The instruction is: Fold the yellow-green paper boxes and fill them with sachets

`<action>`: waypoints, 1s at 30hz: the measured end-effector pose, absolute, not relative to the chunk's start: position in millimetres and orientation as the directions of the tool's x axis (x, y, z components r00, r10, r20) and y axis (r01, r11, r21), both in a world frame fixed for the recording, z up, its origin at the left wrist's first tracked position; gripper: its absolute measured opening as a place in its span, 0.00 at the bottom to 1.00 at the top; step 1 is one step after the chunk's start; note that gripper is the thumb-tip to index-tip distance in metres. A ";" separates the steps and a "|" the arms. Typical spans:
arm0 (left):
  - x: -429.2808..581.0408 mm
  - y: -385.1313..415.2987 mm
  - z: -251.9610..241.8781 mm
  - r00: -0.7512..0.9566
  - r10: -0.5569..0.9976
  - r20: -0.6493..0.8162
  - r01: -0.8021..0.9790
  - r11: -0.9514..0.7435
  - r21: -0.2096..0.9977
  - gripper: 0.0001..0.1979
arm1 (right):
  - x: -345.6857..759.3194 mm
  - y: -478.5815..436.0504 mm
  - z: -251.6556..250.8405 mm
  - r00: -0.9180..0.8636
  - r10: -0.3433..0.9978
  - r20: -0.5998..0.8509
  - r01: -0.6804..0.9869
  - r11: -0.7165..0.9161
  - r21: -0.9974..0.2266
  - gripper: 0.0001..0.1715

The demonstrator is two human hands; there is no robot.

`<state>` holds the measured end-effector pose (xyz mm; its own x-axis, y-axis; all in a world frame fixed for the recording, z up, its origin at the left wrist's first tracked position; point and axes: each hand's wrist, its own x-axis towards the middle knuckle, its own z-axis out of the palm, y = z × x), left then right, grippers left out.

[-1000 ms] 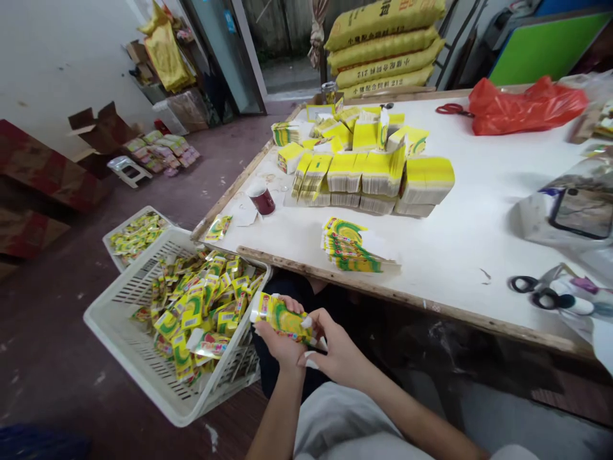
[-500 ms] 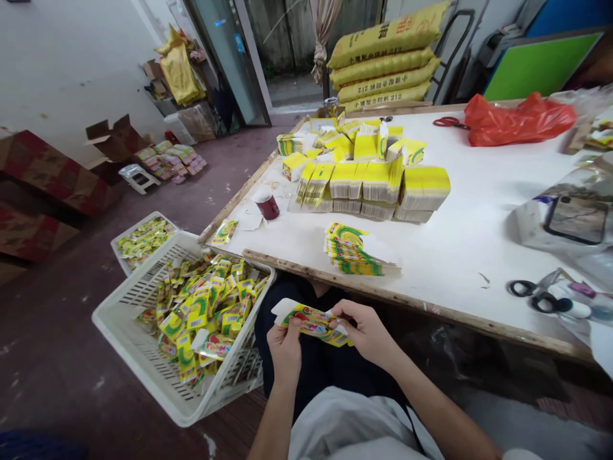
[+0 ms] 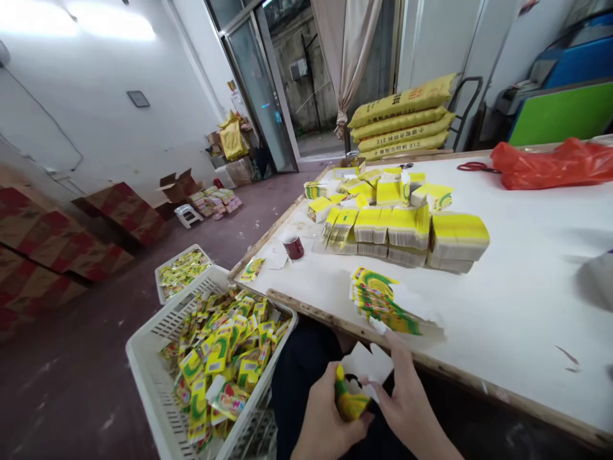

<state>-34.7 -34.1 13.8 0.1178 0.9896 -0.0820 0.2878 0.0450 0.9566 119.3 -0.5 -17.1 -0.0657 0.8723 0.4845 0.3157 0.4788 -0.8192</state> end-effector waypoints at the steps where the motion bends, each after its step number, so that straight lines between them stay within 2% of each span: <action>1: -30.4 -35.7 8.9 0.112 0.992 -0.063 0.292 0.028 0.956 0.25 | 115.5 0.5 -28.1 0.016 0.927 0.375 0.213 0.363 -0.907 0.36; 2: -27.3 -37.7 2.9 0.103 0.994 -0.042 0.303 0.009 0.953 0.28 | 111.5 1.6 -37.7 0.049 0.969 0.242 0.083 0.237 -0.968 0.39; 4: -23.5 -42.5 -11.5 0.044 0.998 0.038 0.371 -0.052 0.927 0.35 | 102.4 3.6 -51.6 0.051 0.999 0.011 -0.168 0.020 -0.986 0.48; 6: -20.4 -46.8 -26.6 -0.055 0.979 0.196 0.493 -0.144 0.858 0.39 | 94.0 3.6 -57.6 0.109 0.986 -0.124 -0.339 -0.080 -0.937 0.57; 8: -17.0 -49.2 -38.8 -0.125 0.911 0.394 0.609 -0.243 0.755 0.37 | 89.1 1.5 -57.5 0.163 0.968 -0.189 -0.432 -0.102 -0.896 0.61; 10: -13.9 -49.8 -45.4 -0.112 0.823 0.558 0.661 -0.357 0.660 0.32 | 89.6 -0.8 -54.0 0.075 0.977 -0.201 -0.454 -0.146 -0.879 0.56; 12: -12.5 -49.4 -45.5 -0.059 0.760 0.648 0.653 -0.462 0.601 0.28 | 94.7 -1.4 -50.0 -0.186 0.970 -0.159 -0.377 -0.220 -0.900 0.44; 14: -13.1 -49.0 -40.2 -0.020 0.781 0.624 0.633 -0.473 0.613 0.26 | 101.8 -0.2 -46.6 -0.441 0.891 -0.105 -0.260 -0.239 -0.936 0.35; 15: -13.9 -48.9 -36.2 -0.006 0.826 0.564 0.619 -0.439 0.651 0.25 | 105.1 0.5 -44.9 -0.511 0.855 -0.084 -0.216 -0.223 -0.951 0.33; 18: -16.6 -47.1 -22.6 0.039 0.965 0.260 0.531 -0.240 0.813 0.22 | 110.9 -0.3 -38.4 -0.505 0.863 -0.024 -0.125 -0.101 -0.987 0.35; 21: -18.3 -43.0 -14.3 0.048 0.999 0.011 0.433 -0.031 0.901 0.29 | 110.5 -7.5 -30.4 -0.457 0.887 0.066 0.031 0.090 -0.995 0.36; 23: -20.1 -40.3 -13.9 0.049 0.998 -0.024 0.431 0.001 0.902 0.33 | 109.4 -12.0 -28.3 -0.499 0.857 0.129 0.130 0.221 -0.967 0.36; 26: -25.6 -38.7 -16.7 -0.021 0.999 0.047 0.502 -0.030 0.864 0.35 | 110.4 -11.0 -34.0 -0.531 0.823 0.204 0.208 0.359 -0.910 0.34; 30: -37.1 -39.0 -12.1 -0.165 0.984 0.062 0.552 0.040 0.833 0.29 | 116.8 0.3 -44.9 -0.426 0.859 0.285 0.289 0.427 -0.857 0.35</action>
